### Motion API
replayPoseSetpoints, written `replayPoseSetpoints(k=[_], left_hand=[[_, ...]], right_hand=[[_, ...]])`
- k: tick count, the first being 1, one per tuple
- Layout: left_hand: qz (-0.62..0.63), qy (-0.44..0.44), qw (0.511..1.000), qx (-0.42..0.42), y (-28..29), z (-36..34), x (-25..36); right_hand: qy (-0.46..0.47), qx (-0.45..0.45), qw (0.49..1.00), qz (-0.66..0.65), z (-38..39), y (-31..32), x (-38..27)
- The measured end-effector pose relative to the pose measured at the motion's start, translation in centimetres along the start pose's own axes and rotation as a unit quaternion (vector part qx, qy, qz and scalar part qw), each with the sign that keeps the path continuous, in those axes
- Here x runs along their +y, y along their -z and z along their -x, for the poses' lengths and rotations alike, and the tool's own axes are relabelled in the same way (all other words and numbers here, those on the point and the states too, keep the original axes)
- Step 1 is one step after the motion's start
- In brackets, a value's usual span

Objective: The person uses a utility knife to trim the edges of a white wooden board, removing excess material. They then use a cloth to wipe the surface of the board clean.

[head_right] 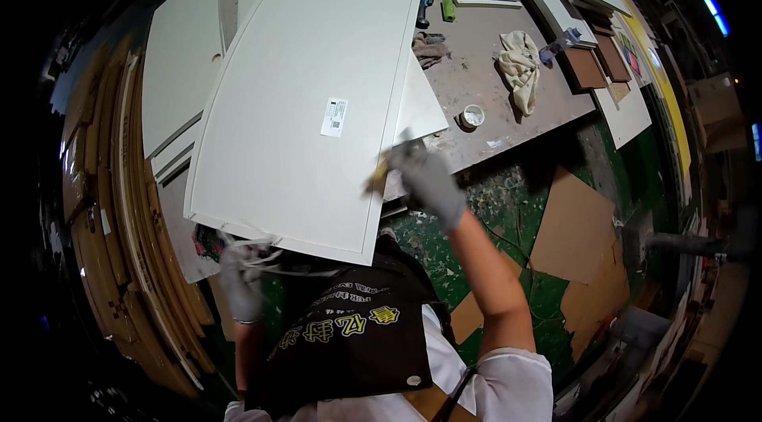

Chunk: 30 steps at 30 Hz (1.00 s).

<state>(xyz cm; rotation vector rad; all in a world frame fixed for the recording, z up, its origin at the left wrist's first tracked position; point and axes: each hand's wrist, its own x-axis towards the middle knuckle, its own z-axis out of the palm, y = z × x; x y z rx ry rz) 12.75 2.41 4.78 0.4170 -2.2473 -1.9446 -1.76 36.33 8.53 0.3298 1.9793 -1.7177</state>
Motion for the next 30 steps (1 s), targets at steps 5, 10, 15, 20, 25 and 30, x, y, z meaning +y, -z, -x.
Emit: replayPoseSetpoints(k=[5, 10, 15, 20, 25, 30], left_hand=[[0.23, 0.159, 0.936, 0.213, 10.0, -4.3, -6.1], [0.199, 0.203, 0.932, 0.224, 11.7, -5.9, -5.5], [0.265, 0.216, 0.916, 0.209, 11.1, -7.4, -5.1], [0.162, 0.094, 0.964, 0.188, 14.3, -7.4, -9.5], [0.093, 0.071, 0.975, 0.189, 13.9, -7.6, -7.2], [0.264, 0.126, 0.915, 0.279, 8.2, -8.9, -0.5]], right_hand=[[0.186, 0.269, 0.945, 0.019, -13.3, 6.4, 4.3], [0.133, 0.282, 0.933, 0.182, -17.4, 5.0, 1.9], [0.15, 0.376, 0.878, 0.255, -19.8, 7.3, 3.9], [0.093, 0.421, 0.887, -0.165, -19.2, 12.1, 7.6], [0.146, 0.356, 0.909, -0.159, -16.5, 9.5, 6.1], [0.164, 0.286, 0.944, 0.018, -17.9, 6.3, 3.0]])
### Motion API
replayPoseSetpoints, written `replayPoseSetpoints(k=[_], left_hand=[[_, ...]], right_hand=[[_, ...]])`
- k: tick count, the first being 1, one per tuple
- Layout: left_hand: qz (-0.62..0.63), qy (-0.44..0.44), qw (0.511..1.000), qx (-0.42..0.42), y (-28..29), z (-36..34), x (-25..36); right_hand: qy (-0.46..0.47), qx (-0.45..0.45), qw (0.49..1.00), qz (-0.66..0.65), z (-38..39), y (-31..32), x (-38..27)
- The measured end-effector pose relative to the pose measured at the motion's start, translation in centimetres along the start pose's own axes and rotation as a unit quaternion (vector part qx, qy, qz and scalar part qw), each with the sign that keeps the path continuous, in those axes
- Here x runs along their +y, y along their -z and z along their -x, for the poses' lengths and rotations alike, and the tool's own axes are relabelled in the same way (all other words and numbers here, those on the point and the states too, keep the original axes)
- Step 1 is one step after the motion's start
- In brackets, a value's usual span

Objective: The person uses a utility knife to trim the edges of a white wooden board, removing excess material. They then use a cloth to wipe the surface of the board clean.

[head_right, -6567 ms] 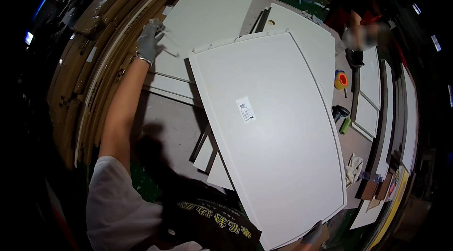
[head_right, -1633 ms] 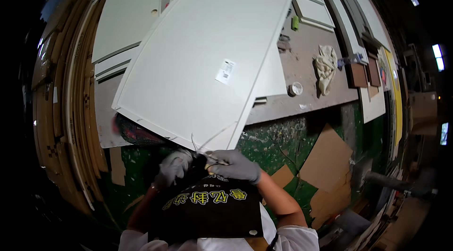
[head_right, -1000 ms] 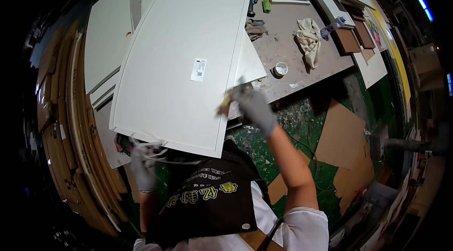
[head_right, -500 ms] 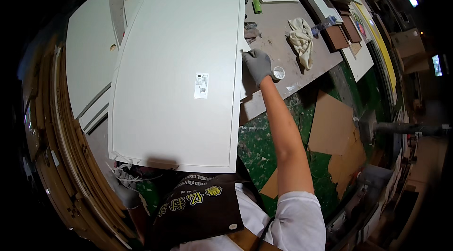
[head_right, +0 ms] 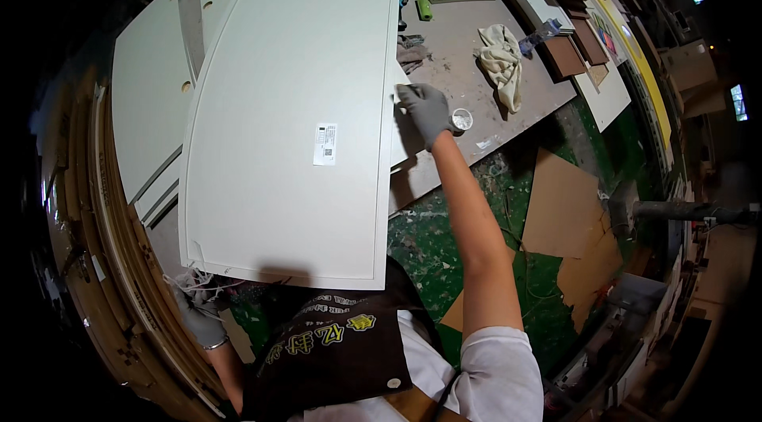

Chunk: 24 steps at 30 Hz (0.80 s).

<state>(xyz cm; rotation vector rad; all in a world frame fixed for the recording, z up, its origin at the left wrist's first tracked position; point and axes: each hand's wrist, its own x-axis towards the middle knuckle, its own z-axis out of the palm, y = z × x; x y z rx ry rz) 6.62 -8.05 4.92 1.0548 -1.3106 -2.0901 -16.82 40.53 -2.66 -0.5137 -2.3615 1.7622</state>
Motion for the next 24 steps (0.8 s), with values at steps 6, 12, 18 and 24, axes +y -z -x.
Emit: replayPoseSetpoints(k=[6, 12, 18, 24], left_hand=[[-0.148, -0.085, 0.983, -0.073, -0.8, 2.1, -0.7], [-0.15, -0.049, 0.98, -0.121, 0.7, 2.2, -2.2], [-0.163, -0.07, 0.972, -0.154, 0.2, 2.3, -2.3], [-0.208, -0.122, 0.96, -0.14, 1.3, 1.1, -3.2]], right_hand=[[0.052, 0.001, 0.959, 0.28, -1.6, -0.8, -1.3], [0.019, -0.116, 0.958, 0.26, -3.5, -0.3, -2.3], [0.056, -0.016, 0.988, 0.145, -3.9, -0.3, -0.5], [0.053, 0.05, 0.997, 0.012, -5.3, 0.4, 2.1]])
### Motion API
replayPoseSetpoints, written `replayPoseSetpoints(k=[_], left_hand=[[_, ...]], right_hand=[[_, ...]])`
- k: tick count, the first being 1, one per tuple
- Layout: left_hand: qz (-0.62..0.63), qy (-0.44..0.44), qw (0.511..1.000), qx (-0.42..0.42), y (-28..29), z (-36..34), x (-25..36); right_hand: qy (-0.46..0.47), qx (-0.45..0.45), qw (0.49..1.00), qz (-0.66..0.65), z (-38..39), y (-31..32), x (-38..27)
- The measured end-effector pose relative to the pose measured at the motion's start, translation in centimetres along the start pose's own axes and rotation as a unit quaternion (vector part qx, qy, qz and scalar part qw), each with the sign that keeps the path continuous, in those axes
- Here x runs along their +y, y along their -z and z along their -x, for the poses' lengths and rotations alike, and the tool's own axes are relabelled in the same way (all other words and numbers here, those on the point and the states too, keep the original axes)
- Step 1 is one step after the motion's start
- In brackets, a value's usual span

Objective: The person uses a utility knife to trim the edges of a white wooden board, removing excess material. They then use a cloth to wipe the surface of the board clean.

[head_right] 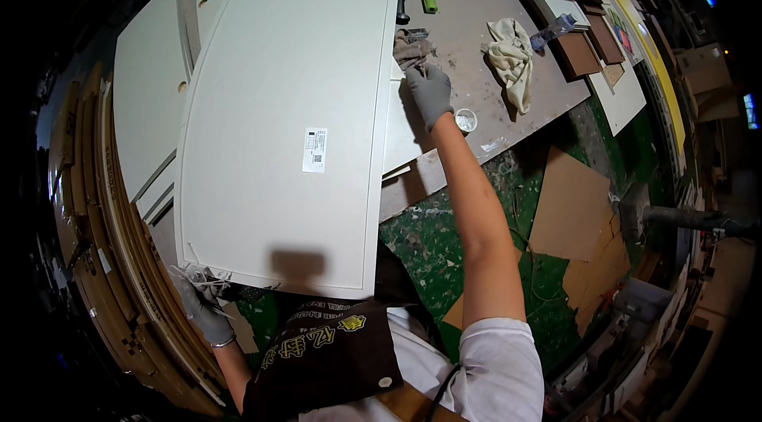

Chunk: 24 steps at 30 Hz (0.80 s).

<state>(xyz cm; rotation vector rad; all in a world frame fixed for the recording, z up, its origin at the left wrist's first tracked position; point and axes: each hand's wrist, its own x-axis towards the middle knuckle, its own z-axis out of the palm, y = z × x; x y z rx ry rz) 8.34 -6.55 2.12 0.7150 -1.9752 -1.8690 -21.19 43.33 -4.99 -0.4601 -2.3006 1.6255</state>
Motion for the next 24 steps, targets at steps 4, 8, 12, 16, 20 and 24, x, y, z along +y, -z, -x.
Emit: replayPoseSetpoints(k=[4, 8, 12, 16, 20, 24], left_hand=[[-0.085, -0.007, 0.996, 0.006, -0.1, -0.1, -0.1], [0.016, 0.053, 0.997, 0.046, -2.8, 0.2, 2.1], [-0.116, -0.028, 0.991, -0.055, -2.6, 0.2, 3.3], [-0.376, -0.116, 0.888, -0.236, -8.9, 2.3, 7.5], [-0.277, -0.234, 0.831, -0.422, -14.4, 4.4, 8.5], [-0.299, -0.122, 0.818, -0.476, -10.9, 3.0, 5.5]], right_hand=[[-0.077, 0.028, 0.993, -0.081, 0.2, 0.7, -0.8], [-0.092, 0.103, 0.972, -0.188, -1.0, 3.4, -0.2], [-0.109, -0.018, 0.974, -0.198, 2.9, 5.1, -5.3], [-0.091, -0.311, 0.935, -0.141, 17.2, 1.7, -12.7], [-0.191, -0.53, 0.791, -0.238, 28.4, -0.5, -11.5], [-0.313, -0.416, 0.815, -0.253, 30.9, 2.9, -12.2]])
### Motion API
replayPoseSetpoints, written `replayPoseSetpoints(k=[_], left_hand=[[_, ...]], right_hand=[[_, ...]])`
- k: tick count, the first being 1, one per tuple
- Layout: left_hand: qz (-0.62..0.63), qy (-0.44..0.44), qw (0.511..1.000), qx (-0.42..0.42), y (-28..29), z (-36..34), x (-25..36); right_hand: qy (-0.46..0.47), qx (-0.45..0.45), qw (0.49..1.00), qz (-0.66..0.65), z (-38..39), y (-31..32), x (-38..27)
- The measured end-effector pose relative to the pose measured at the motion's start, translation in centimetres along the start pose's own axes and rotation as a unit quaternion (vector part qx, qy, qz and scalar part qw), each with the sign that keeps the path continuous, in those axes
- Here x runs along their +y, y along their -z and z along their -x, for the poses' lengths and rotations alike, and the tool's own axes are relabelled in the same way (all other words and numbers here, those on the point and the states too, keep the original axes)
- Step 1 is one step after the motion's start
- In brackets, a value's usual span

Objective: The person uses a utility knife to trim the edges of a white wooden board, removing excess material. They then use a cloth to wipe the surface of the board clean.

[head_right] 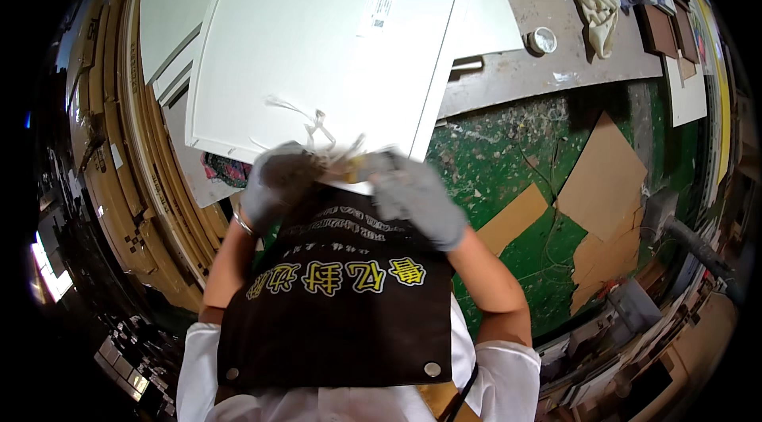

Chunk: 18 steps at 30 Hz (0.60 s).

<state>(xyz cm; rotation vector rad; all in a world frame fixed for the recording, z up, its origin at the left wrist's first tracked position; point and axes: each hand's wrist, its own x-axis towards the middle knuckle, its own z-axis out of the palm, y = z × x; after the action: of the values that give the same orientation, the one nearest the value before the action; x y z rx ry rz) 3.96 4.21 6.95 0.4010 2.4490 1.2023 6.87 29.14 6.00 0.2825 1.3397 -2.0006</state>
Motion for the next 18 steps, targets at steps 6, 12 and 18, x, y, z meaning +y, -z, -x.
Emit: replayPoseSetpoints(k=[6, 12, 18], left_hand=[[0.188, 0.104, 0.892, 0.399, 11.5, 2.0, -6.9], [0.122, -0.067, 0.857, 0.497, 18.6, 2.9, -12.5], [0.053, 0.008, 0.931, 0.361, 13.6, 2.6, -17.2]], right_hand=[[0.132, 0.296, 0.938, 0.127, 5.1, 0.5, 4.2], [0.229, 0.335, 0.799, 0.444, 2.9, -8.5, 8.9], [0.198, 0.52, 0.722, 0.412, 3.5, -8.4, 12.8]])
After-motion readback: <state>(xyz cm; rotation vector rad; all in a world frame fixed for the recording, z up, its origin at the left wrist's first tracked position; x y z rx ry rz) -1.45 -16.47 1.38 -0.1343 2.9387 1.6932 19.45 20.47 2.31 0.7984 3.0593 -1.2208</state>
